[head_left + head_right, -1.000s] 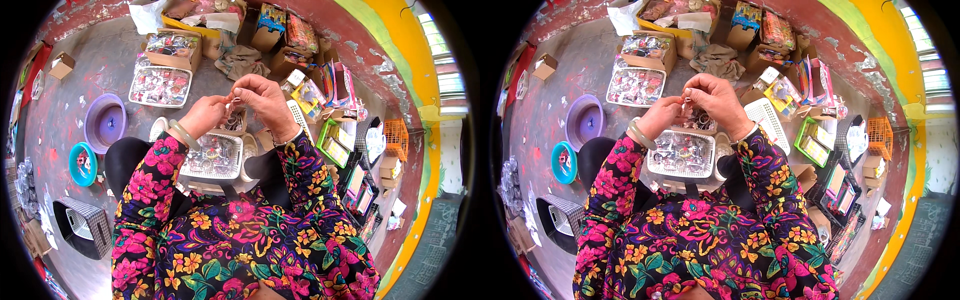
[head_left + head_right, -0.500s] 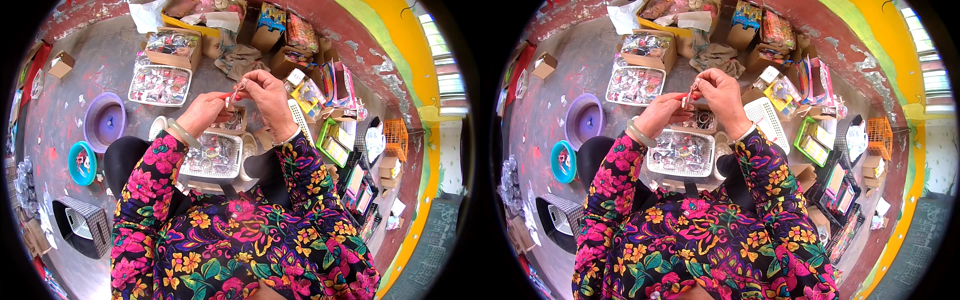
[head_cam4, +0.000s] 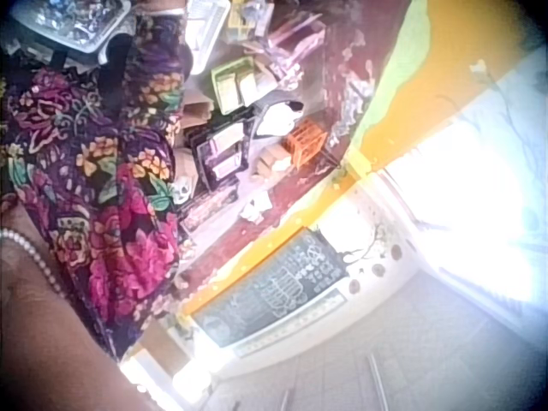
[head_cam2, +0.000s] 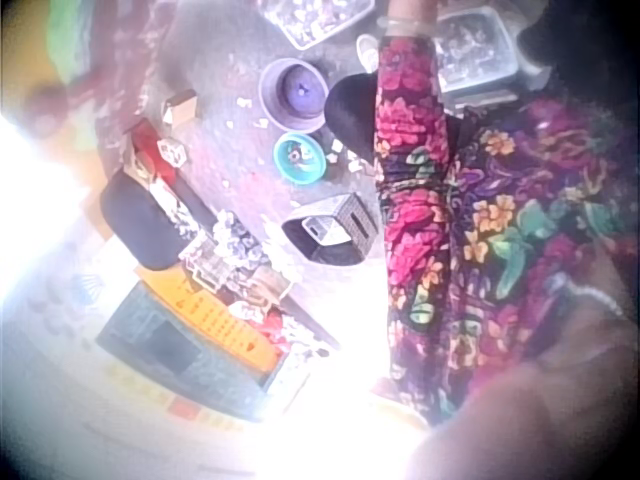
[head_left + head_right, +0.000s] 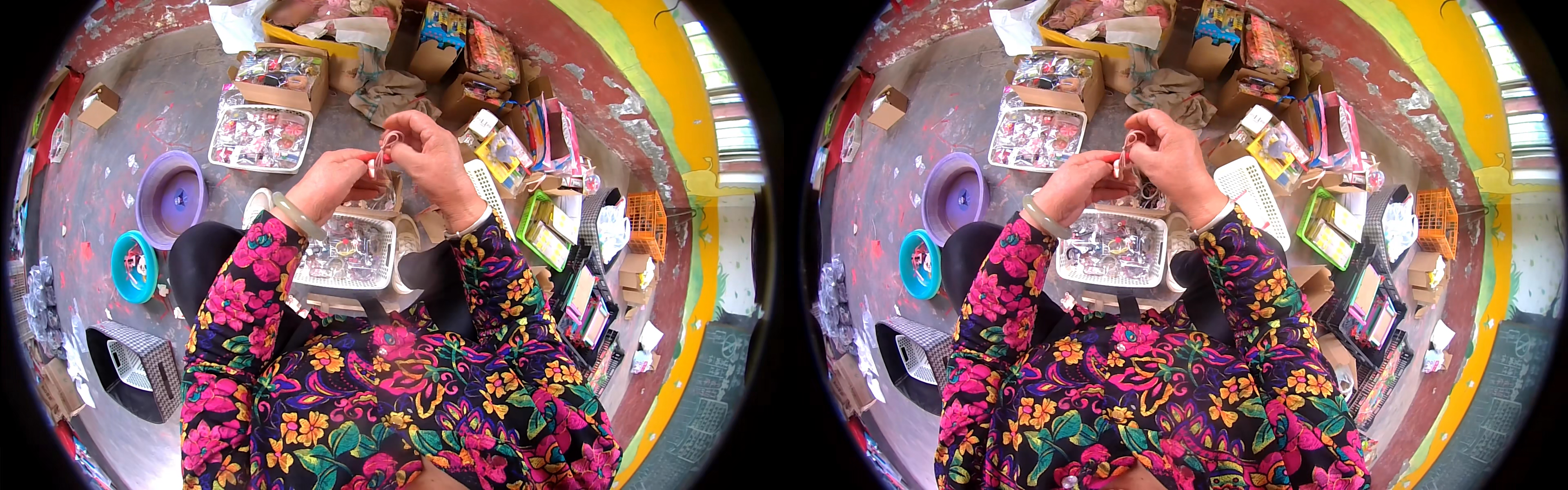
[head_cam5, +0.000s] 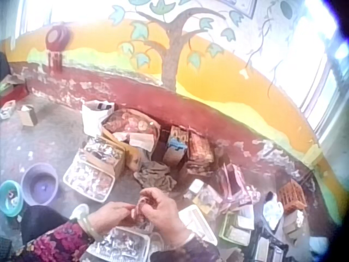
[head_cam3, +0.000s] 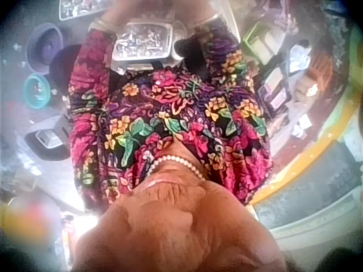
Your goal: The person sits on the floor and repeatedly picks up small items from a white basket, places them into small clear plastic bags, and seals the bags. The person then places the packaged items into a cardboard box.
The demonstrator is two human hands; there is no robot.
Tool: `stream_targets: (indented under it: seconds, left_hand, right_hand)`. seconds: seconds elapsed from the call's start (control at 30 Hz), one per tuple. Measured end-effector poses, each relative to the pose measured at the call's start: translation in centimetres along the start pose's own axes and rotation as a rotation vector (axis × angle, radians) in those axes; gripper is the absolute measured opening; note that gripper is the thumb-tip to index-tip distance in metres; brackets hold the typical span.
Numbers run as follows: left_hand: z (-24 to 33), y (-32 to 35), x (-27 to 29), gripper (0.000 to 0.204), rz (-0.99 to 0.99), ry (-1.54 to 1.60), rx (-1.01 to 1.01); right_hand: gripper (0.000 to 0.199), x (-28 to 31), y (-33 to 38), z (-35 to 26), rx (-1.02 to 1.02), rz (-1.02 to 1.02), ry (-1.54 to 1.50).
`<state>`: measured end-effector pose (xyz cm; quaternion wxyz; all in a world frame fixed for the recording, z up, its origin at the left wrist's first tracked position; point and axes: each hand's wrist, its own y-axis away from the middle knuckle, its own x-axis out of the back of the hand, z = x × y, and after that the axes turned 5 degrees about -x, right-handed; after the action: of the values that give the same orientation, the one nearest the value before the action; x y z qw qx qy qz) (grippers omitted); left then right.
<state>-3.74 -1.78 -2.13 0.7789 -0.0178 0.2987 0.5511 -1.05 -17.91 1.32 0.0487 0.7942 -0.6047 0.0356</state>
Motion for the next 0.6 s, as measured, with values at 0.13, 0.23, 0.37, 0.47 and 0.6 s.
stream_targets:
  seconds: [0.13,0.23,0.37,0.47,0.6]
  left_hand:
    - [0.2,0.0,0.0,0.027,0.037,-0.001,-0.035]
    - [0.2,0.0,-0.1,0.025,0.066,0.027,-0.054]
    - [0.3,-0.1,0.2,0.023,0.089,-0.008,-0.048]
    - [0.0,-0.3,0.6,0.023,0.038,0.007,-0.047]
    - [0.4,0.2,-0.1,0.027,0.024,0.219,0.086]
  right_hand:
    - [0.018,0.6,0.2,-0.6,0.067,-0.140,0.155]
    - [0.019,0.9,0.3,-0.9,0.056,-0.232,0.201]
    - [0.015,1.0,0.3,-1.0,0.045,-0.275,0.194]
    - [0.012,0.7,0.3,-1.0,0.162,-0.269,0.284]
    - [0.015,1.2,-0.3,0.2,0.264,-0.310,0.348]
